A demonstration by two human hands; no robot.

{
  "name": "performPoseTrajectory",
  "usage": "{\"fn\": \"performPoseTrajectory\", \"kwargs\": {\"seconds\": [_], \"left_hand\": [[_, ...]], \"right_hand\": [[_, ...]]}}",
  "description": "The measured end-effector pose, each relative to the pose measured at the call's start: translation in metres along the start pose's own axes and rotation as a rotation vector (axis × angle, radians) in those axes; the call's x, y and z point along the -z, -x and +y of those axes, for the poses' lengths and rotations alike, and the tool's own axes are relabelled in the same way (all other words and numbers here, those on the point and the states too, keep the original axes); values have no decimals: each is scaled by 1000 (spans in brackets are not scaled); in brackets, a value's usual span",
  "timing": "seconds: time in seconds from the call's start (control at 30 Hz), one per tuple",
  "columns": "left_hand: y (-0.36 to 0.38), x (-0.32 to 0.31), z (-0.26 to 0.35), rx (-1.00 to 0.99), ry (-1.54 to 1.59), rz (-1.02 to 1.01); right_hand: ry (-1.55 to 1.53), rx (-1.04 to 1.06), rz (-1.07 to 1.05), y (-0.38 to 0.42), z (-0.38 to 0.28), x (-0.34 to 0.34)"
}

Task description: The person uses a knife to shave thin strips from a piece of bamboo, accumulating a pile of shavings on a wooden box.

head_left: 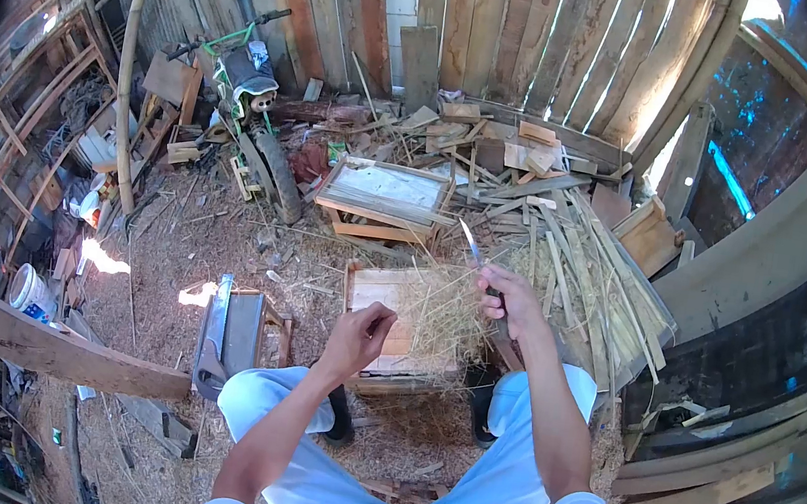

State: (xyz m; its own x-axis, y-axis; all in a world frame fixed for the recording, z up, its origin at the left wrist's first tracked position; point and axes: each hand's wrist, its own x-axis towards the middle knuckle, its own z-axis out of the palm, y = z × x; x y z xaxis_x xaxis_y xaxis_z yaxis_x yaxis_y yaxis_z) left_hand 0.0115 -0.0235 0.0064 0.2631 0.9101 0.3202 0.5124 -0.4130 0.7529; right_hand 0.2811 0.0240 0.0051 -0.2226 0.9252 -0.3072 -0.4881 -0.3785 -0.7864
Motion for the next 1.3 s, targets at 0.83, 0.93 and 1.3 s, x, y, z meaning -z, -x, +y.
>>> {"fn": "performPoseTrajectory", "kwargs": {"seconds": [0.83, 0.93, 1.3], "left_hand": [[5, -16, -7, -82, -152, 46], [4, -11, -4, -228, -224, 173], [6, -11, 1, -265, -250, 160]], "right_hand": [[154, -123, -208, 18, 62, -58], [10, -129, -15, 7, 36, -37], [15, -82, -33, 9, 28, -26]]}}
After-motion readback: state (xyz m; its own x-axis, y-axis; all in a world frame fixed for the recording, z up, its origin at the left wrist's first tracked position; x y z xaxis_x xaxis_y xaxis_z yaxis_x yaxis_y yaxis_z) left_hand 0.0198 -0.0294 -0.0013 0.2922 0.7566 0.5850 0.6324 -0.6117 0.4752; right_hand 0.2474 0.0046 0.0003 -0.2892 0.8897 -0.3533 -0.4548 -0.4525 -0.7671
